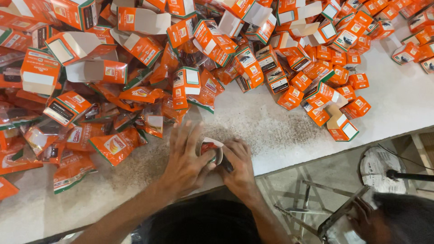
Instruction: The person repeatedly picks small orange packets from a pile, places them into small orange-and-white boxes, folds the flaps to close each box, and sets the closed boxes aside. A second person briefly appears and also handles boxes on the same table.
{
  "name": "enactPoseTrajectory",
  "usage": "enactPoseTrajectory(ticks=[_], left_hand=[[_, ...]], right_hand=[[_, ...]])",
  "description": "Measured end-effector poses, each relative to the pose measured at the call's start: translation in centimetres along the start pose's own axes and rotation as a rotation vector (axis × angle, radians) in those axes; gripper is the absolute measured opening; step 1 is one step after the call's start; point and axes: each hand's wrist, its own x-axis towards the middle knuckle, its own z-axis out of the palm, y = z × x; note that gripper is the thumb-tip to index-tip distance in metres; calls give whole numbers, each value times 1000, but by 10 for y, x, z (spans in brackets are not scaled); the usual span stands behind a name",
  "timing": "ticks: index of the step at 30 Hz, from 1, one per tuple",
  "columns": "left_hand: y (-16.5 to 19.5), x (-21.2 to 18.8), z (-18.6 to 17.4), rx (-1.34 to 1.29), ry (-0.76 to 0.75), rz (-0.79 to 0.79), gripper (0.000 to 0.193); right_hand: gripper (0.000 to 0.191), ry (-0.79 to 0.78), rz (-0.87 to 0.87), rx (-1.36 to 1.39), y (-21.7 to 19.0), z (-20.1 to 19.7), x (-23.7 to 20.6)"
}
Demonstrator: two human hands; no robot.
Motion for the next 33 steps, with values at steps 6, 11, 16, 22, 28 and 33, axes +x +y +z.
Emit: enactPoseTrajectory(ticks=[6, 11, 16, 22, 28, 33], left_hand=[[5, 6, 9, -322, -39, -315, 23], [-15, 7, 20, -595, -147, -688, 36], [-17, 11, 23, -605, -191, -727, 19], [-34, 16, -4, -1033, -352, -622, 29], [-44, 18, 9, -1180, -447, -891, 19], [-33, 14, 18, -402, -9, -99, 24]], right_hand=[[62, -13, -27, 24, 5, 1, -3], [66, 146, -20, 118, 4, 12, -11], [59, 157, -136, 46, 0, 12, -11], [55, 95, -136, -35, -7, 3, -6], [51, 83, -105, -27, -10, 2, -3], [46, 93, -87, 16, -5, 3, -3]])
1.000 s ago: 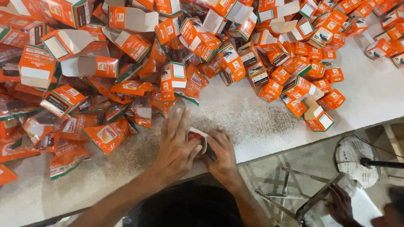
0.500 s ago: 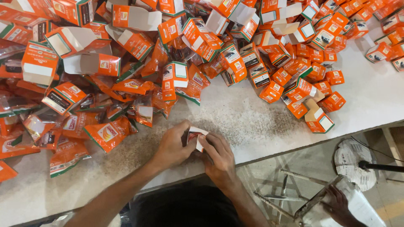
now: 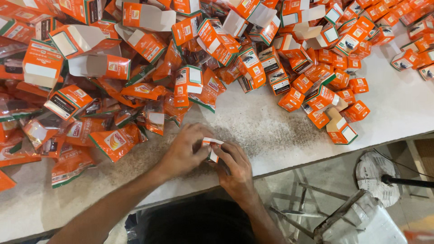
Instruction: The person repeatedly picks small orange packets from a pile, places them into small orange-and-white boxes, folds the flaps to close each box, and sets the closed boxes aside. A second person briefly appears and also handles boxes on the same table.
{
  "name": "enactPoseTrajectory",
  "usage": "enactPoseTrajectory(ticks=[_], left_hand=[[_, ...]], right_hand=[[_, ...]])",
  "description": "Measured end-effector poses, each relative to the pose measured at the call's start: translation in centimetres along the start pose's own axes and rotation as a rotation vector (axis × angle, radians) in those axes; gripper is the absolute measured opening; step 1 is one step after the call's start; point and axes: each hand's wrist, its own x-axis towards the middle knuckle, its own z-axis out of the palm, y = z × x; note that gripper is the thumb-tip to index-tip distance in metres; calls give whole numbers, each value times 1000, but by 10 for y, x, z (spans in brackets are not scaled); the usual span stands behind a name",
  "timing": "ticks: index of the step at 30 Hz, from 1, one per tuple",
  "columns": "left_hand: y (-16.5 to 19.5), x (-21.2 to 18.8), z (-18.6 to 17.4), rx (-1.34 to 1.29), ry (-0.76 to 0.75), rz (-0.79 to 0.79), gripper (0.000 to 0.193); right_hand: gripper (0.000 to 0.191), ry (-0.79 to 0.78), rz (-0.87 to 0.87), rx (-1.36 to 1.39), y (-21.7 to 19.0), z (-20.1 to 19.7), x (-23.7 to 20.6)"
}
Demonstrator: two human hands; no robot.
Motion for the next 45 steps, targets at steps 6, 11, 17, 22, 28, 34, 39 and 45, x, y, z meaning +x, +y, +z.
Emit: enactPoseTrajectory(ticks=[6, 11, 17, 22, 28, 34, 39, 45], left_hand=[[7, -18, -13, 8, -152, 264, 44], [3, -20, -9, 29, -110, 209, 32], [2, -16, -13, 55, -156, 319, 29], [5, -19, -21, 203, -327, 371, 31], [12, -21, -11, 379, -298, 446, 31], [-3, 19, -35, 703, 115, 298, 49], [-6, 77, -59, 1015, 178, 135, 29], [40, 59, -58, 769, 181, 529, 36]], right_hand=[[56, 81, 10, 94, 11, 7, -9], [59, 61, 43, 84, 17, 11, -17], [57, 15, 160, 130, 23, 11, -22], [65, -6, 189, 96, 26, 10, -22], [78, -117, 106, -95, 20, 1, -17], [76, 206, 194, -506, 39, -30, 15], [80, 144, 78, -371, 26, -32, 20], [96, 109, -25, 28, 10, -14, 17]])
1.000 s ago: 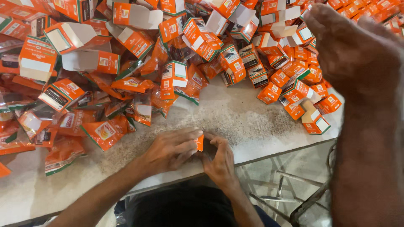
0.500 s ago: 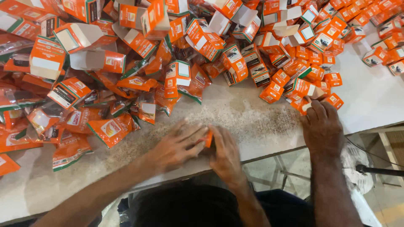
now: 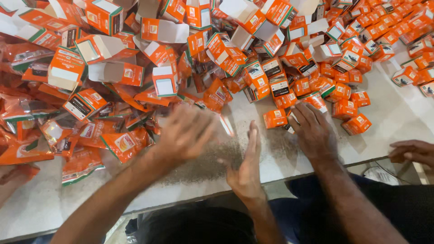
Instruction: The person repeatedly picks small orange packets from a pile, places them into small orange-and-white boxes, folds the flaps to close each box, and sets the closed boxes aside. A second person briefly appears and also handles boxes on the same table.
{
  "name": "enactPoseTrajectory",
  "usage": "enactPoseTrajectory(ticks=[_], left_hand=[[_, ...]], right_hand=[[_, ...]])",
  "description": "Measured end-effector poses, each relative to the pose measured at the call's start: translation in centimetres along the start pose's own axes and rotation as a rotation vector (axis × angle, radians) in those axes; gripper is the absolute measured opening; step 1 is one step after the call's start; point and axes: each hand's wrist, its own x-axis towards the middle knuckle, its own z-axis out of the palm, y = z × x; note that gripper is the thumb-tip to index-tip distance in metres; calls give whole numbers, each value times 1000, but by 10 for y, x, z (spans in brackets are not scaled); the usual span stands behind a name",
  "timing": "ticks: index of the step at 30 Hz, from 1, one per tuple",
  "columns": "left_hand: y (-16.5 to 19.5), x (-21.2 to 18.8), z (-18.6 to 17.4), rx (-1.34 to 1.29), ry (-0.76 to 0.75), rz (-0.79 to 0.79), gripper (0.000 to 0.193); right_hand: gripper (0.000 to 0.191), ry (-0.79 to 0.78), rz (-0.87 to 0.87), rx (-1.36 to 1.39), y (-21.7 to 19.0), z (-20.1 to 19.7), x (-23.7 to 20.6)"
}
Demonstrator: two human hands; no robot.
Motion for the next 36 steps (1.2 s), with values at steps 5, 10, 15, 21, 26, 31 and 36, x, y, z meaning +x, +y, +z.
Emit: enactPoseTrajectory(ticks=[5, 10, 15, 21, 26, 31, 36], left_hand=[[10, 0, 27, -561, -186, -295, 34], [-13, 20, 94, -178, -456, -531, 42], [-16, 20, 134, 72, -785, -415, 50], [0, -2, 66, -452, -278, -495, 46], [45, -31, -4, -629, 160, -70, 42], [53, -51, 6, -524, -11, 143, 44], [62, -52, 23, -387, -225, -148, 51]], right_hand=[[83, -252, 429, 251, 2, 2, -20], [78, -126, 54, -81, 1, 5, -41], [74, -171, 63, 4, 3, -6, -42], [66, 35, 309, 314, 8, 3, -34], [51, -60, 371, 356, 13, -1, -30], [45, -91, 346, 473, 5, -2, -26], [54, -68, 402, 379, 0, -1, -22]])
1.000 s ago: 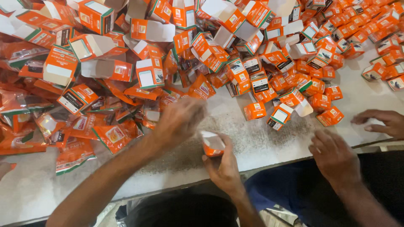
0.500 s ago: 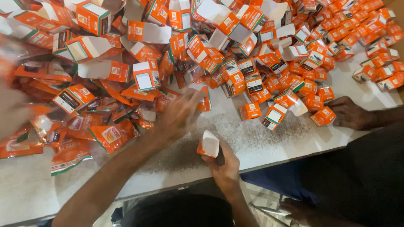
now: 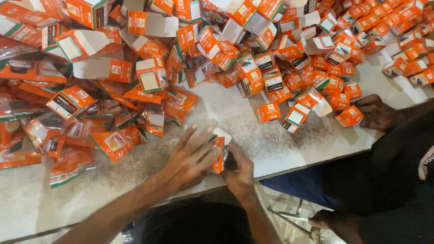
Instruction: The person repeatedly picks small orange packets from a pile, places them into small orange-and-white boxes, folds the flaps to close each box, and sets the closed boxes aside. A second person briefly appears and also handles boxes on the same table.
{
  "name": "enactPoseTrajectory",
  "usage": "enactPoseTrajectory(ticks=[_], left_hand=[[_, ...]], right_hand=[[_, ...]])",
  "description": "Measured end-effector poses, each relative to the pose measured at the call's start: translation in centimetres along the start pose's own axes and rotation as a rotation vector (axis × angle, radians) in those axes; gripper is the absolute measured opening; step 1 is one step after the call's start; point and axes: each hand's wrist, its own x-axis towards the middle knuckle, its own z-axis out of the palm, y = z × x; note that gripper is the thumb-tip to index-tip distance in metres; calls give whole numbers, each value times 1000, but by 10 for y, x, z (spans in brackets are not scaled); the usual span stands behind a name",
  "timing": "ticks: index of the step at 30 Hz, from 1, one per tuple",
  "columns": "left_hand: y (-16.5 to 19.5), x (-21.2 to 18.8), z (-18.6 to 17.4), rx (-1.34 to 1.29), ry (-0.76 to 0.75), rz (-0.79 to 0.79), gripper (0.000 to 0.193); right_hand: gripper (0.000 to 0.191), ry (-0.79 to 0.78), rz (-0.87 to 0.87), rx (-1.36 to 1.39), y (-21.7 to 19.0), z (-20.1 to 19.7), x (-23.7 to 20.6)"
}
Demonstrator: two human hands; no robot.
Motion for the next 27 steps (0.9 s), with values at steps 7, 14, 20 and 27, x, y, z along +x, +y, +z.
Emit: enactPoseTrajectory(ticks=[7, 14, 20, 27], left_hand=[[17, 10, 3, -37, 21, -281, 27], [26, 22, 24, -567, 197, -736, 26], [10, 16, 36, -713, 157, -868, 30], [-4, 10, 39, -711, -62, -870, 23]], right_hand=[[57, 13, -112, -218, 3, 0, -2], [68, -19, -152, -288, 24, -6, -9], [62, 49, -137, -66, 49, 3, -15], [57, 30, -356, -371, 34, 0, -10]])
